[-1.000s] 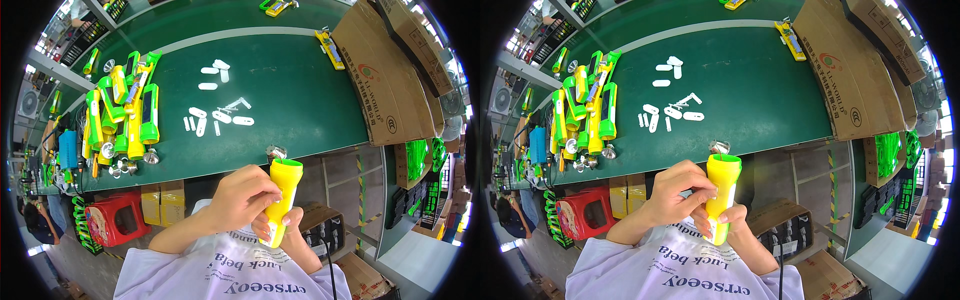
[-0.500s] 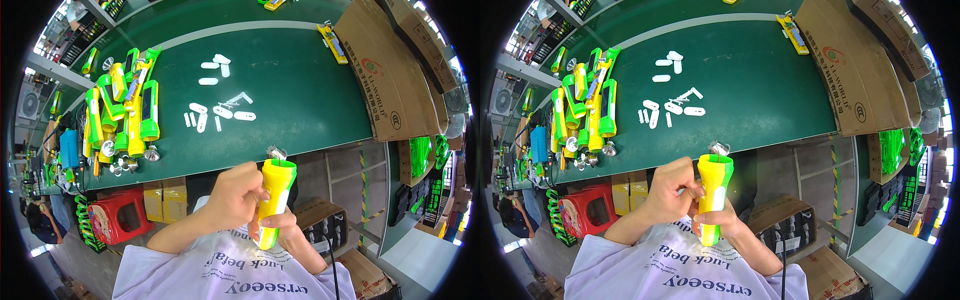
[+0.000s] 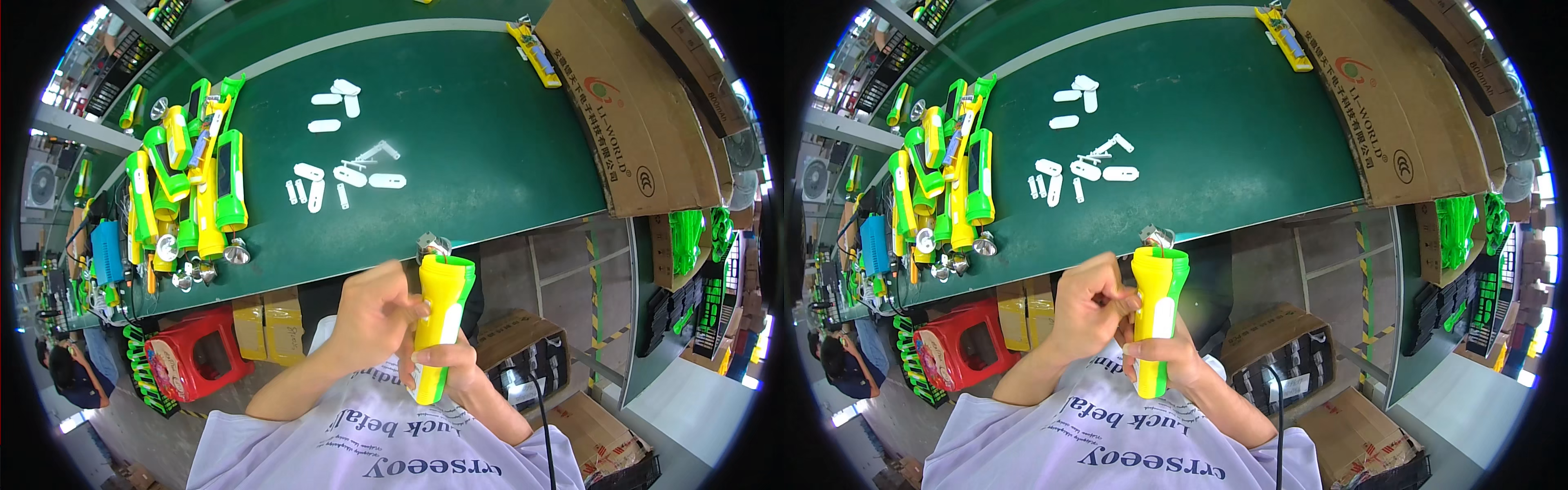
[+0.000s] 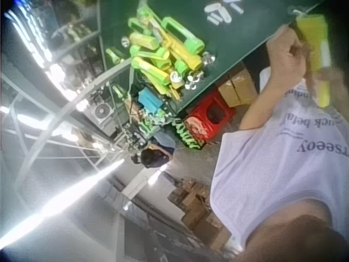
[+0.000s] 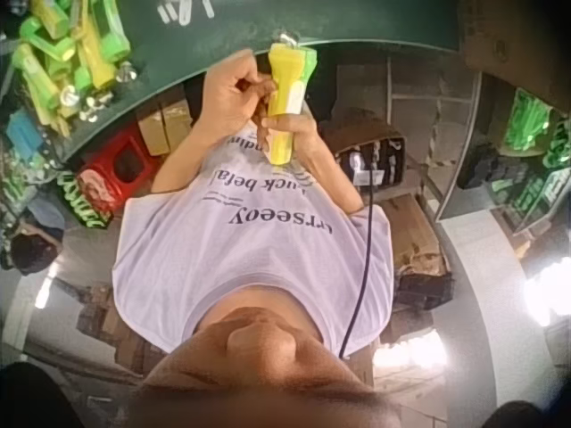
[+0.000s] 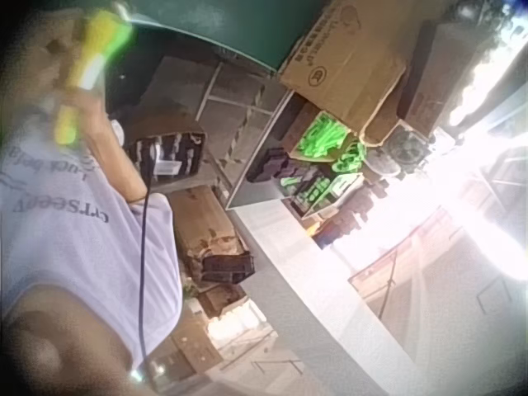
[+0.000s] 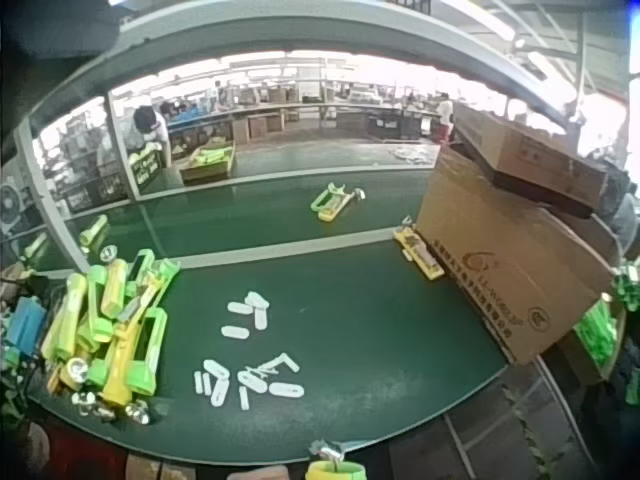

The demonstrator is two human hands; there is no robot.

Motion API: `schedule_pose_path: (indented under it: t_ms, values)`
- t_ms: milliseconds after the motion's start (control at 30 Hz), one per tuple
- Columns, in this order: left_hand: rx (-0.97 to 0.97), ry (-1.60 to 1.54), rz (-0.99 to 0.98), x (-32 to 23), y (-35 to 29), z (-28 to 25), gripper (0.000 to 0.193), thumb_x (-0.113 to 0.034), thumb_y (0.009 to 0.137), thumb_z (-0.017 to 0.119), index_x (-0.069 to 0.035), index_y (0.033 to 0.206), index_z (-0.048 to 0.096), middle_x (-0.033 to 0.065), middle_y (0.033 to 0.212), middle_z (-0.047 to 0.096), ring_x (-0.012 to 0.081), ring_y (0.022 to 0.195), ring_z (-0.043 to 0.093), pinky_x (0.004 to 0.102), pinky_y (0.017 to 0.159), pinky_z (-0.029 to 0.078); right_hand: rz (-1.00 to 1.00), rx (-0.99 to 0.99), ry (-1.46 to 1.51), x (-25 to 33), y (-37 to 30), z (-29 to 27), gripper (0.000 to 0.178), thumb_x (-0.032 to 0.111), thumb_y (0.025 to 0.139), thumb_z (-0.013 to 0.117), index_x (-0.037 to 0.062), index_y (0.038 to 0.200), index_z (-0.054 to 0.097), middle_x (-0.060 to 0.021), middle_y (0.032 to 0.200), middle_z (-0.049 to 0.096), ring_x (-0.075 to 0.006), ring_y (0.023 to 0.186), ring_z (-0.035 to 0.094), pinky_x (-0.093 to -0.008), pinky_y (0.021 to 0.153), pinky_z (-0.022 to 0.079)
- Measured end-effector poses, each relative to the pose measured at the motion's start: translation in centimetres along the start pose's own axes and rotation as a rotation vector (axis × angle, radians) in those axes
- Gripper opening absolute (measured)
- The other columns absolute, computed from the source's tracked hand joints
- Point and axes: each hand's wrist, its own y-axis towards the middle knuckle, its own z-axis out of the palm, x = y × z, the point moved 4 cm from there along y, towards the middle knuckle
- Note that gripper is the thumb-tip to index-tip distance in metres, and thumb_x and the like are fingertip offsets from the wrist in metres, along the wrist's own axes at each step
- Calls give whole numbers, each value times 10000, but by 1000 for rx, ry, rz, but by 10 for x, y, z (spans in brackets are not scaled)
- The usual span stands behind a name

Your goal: The person assembles plastic flashlights at a workstation by inserting switch pieces into the flashlight bodies, snapping the casing halves together by hand, and placing the flashlights onto the conveyor belt.

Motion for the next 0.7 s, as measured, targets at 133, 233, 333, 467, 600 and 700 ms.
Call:
schedule_pose_path:
  t_ms: [133,233,333,467,600,700]
  values:
    - [81,18,28,-4,-1,-3,348,87,731,722,-28,629,409,36,622,462,102,538,408,261,480,308,31,57,-17,-5,2,-6,559,13,659,634,49,1173,418,-70,801,429,-169,684,474,-322,452,523]
    - [38,2,12,-3,4,-8,346,63,742,729,-28,621,418,34,613,457,106,532,407,266,476,301,14,89,-8,-4,2,-2,590,18,664,636,38,1211,415,-68,815,425,-175,699,476,-327,447,523]
    - [66,53,45,-4,2,-6,330,18,756,753,-20,628,451,34,628,463,106,532,411,265,478,313,5,59,5,-1,5,-2,621,18,666,633,28,1247,411,-71,813,425,-177,698,476,-324,445,521]
    - [73,32,-28,-3,-4,-6,238,61,718,705,-3,654,485,76,647,475,191,545,435,309,506,341,24,0,16,-5,2,-4,645,15,666,626,23,1275,411,-80,822,426,-183,702,479,-324,445,524]
    - [77,-7,-20,-1,-5,-5,267,45,749,725,-10,652,483,49,655,477,126,557,429,269,496,334,13,76,13,-6,3,-8,654,14,668,619,26,1291,418,-85,825,426,-187,708,482,-323,448,526]
    - [65,-38,-33,5,-7,-6,294,42,775,739,-11,656,476,24,672,476,63,565,416,226,485,327,13,71,-13,-3,4,-4,664,22,667,616,27,1303,424,-87,825,430,-187,700,486,-324,449,525]
